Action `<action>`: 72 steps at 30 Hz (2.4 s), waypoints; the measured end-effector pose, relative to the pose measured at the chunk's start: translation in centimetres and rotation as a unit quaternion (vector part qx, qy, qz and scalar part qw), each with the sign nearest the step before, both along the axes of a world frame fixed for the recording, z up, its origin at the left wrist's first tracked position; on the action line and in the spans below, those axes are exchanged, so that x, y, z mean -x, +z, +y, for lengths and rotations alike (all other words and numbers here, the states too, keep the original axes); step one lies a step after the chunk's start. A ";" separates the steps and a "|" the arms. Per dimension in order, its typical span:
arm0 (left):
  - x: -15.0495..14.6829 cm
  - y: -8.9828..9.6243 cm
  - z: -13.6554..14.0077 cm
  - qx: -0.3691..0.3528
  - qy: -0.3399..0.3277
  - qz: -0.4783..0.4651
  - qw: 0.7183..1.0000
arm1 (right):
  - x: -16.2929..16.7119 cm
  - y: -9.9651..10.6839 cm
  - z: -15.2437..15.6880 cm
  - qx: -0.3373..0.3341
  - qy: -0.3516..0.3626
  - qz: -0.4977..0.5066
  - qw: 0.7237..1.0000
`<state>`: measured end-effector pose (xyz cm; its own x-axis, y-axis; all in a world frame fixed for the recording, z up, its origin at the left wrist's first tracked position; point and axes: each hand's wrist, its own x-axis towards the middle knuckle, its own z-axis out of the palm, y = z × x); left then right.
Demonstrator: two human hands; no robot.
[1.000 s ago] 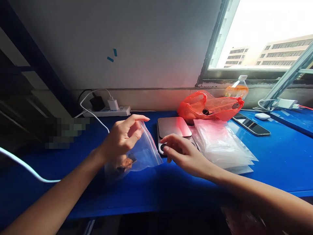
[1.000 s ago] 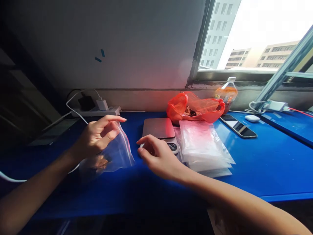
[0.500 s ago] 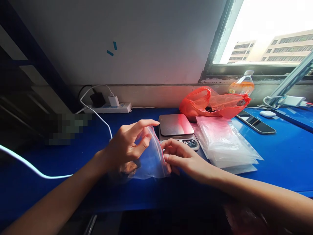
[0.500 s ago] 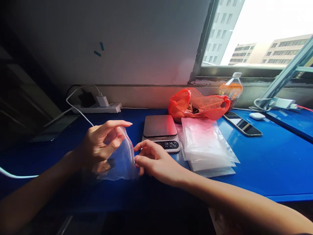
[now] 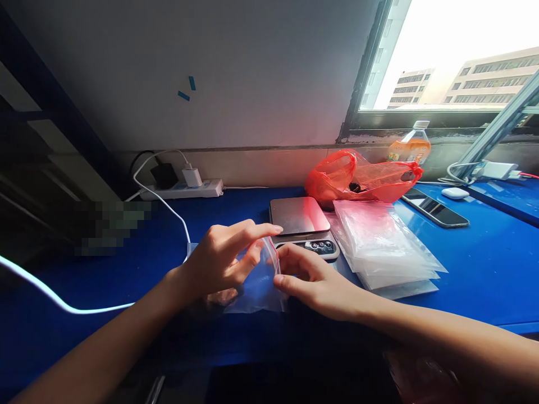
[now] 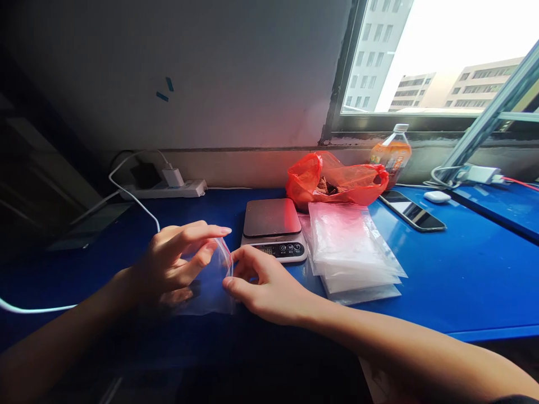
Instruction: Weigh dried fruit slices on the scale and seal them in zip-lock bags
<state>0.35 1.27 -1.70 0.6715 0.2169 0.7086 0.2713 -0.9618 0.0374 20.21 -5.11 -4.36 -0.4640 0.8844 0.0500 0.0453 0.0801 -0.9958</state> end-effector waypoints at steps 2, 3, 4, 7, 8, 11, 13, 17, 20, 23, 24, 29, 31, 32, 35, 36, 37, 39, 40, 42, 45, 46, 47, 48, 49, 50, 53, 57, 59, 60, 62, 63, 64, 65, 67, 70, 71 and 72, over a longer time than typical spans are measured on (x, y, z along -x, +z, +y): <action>-0.1 0.1 -0.2 -0.001 -0.005 0.014 1.000 | 0.1 0.0 0.1 -0.020 -0.013 -0.012 1.000; -0.1 0.1 -0.4 0.002 -0.002 0.021 1.000 | 0.1 0.0 0.1 -0.026 -0.018 -0.017 0.999; -0.1 0.1 -0.5 0.003 0.008 0.026 1.000 | 0.1 0.1 0.2 -0.025 -0.023 -0.019 0.999; -0.1 0.1 -1.0 -0.009 0.045 0.031 0.998 | 0.1 0.1 0.2 -0.011 -0.026 -0.016 0.999; -0.1 0.1 -1.1 -0.018 0.048 0.032 0.998 | 0.1 0.1 0.2 -0.008 -0.026 -0.013 1.000; -0.1 0.4 -1.3 -0.046 0.015 0.049 0.998 | -0.1 0.0 0.3 -0.004 -0.026 -0.005 1.000; 0.0 0.6 -1.3 -0.053 -0.008 0.062 0.997 | -0.2 -0.1 0.4 0.003 -0.024 -0.001 1.000; 0.1 0.7 -1.1 -0.058 -0.022 0.054 0.997 | -0.4 -0.1 0.6 0.027 -0.009 0.018 0.999; 0.0 0.7 -1.0 -0.084 -0.033 0.035 0.995 | -0.6 0.1 0.7 0.037 0.014 0.042 0.998; -0.1 1.0 -1.2 -0.073 -0.030 0.048 0.996 | -0.7 0.2 0.6 0.032 0.032 0.062 0.997; -0.1 1.1 -1.3 -0.066 -0.029 0.055 0.996 | -0.7 0.2 0.5 0.029 0.033 0.059 0.997; 0.2 1.3 -1.5 -0.037 -0.025 0.087 0.995 | -0.8 0.0 0.3 0.015 0.032 0.032 0.999; 0.3 1.3 -1.5 -0.017 -0.018 0.113 0.993 | -0.8 0.0 0.3 0.015 0.032 0.035 0.999; 0.4 1.2 -1.5 -0.008 -0.015 0.123 0.992 | -0.8 0.0 0.3 0.016 0.031 0.038 0.999; 0.3 1.2 -1.5 -0.001 -0.020 0.114 0.993 | -0.8 0.2 0.3 0.027 0.033 0.049 0.998; 0.2 1.3 -1.5 -0.004 -0.024 0.104 0.994 | -0.8 0.3 0.2 0.036 0.034 0.054 0.997; 0.2 1.3 -1.5 -0.007 -0.027 0.097 0.995 | -0.8 0.4 0.2 0.045 0.037 0.058 0.997; 0.0 1.3 -1.5 -0.012 -0.033 0.088 0.995 | -0.7 0.6 0.2 0.060 0.041 0.066 0.995; 0.0 1.3 -1.5 -0.013 -0.034 0.089 0.995 | -0.7 0.7 0.2 0.064 0.042 0.068 0.995; 0.0 1.2 -1.4 -0.014 -0.040 0.092 0.995 | -0.6 0.7 0.2 0.065 0.043 0.069 0.995; 0.0 1.1 -1.2 -0.015 -0.048 0.092 0.994 | -0.6 0.5 0.2 0.061 0.046 0.072 0.994; 0.0 1.0 -1.2 -0.016 -0.050 0.090 0.995 | -0.6 0.4 0.3 0.062 0.049 0.076 0.994; -0.1 0.9 -1.1 -0.015 -0.052 0.086 0.995 | -0.6 0.3 0.3 0.063 0.049 0.080 0.994; -0.1 0.8 -1.1 -0.011 -0.055 0.079 0.995 | -0.7 0.2 0.3 0.067 0.048 0.084 0.993; -0.2 0.7 -1.1 -0.003 -0.061 0.067 0.996 | -0.7 0.1 0.4 0.073 0.048 0.088 0.992; -0.3 0.6 -1.0 0.007 -0.070 0.052 0.996 | -0.7 0.2 0.4 0.079 0.049 0.093 0.991; -0.7 0.4 -1.0 0.038 -0.102 0.010 0.994 | -0.8 0.4 0.4 0.095 0.059 0.106 0.988; -0.7 0.5 -1.0 0.033 -0.118 0.004 0.993 | -0.9 1.0 0.4 0.098 0.053 0.109 0.988; -0.6 0.7 -1.0 0.039 -0.115 0.026 0.992 | -0.8 1.1 0.3 0.094 0.051 0.111 0.988; -0.5 0.8 -1.1 0.044 -0.113 0.043 0.992 | -0.8 1.1 0.3 0.091 0.054 0.110 0.988; -0.3 0.9 -1.1 0.048 -0.108 0.075 0.990 | -0.8 1.1 0.3 0.085 0.064 0.104 0.989; -0.2 1.0 -1.0 0.045 -0.105 0.086 0.990 | -0.8 1.0 0.3 0.082 0.068 0.098 0.989; -0.2 1.0 -1.0 0.041 -0.102 0.092 0.990 | -0.8 1.0 0.3 0.078 0.070 0.093 0.990; -0.1 1.0 -1.0 0.038 -0.101 0.093 0.990 | -0.9 0.9 0.4 0.073 0.068 0.088 0.991; -0.1 1.1 -1.1 0.037 -0.102 0.091 0.990 | -1.0 0.7 0.4 0.068 0.064 0.084 0.992; -0.2 1.3 -1.4 0.047 -0.105 0.101 0.988 | -1.1 0.4 0.4 0.061 0.075 0.096 0.991; -0.2 1.4 -1.5 0.052 -0.106 0.106 0.987 | -1.2 0.3 0.4 0.054 0.080 0.100 0.990; -0.2 1.5 -1.6 0.057 -0.108 0.109 0.987 | -1.2 0.2 0.4 0.044 0.085 0.102 0.990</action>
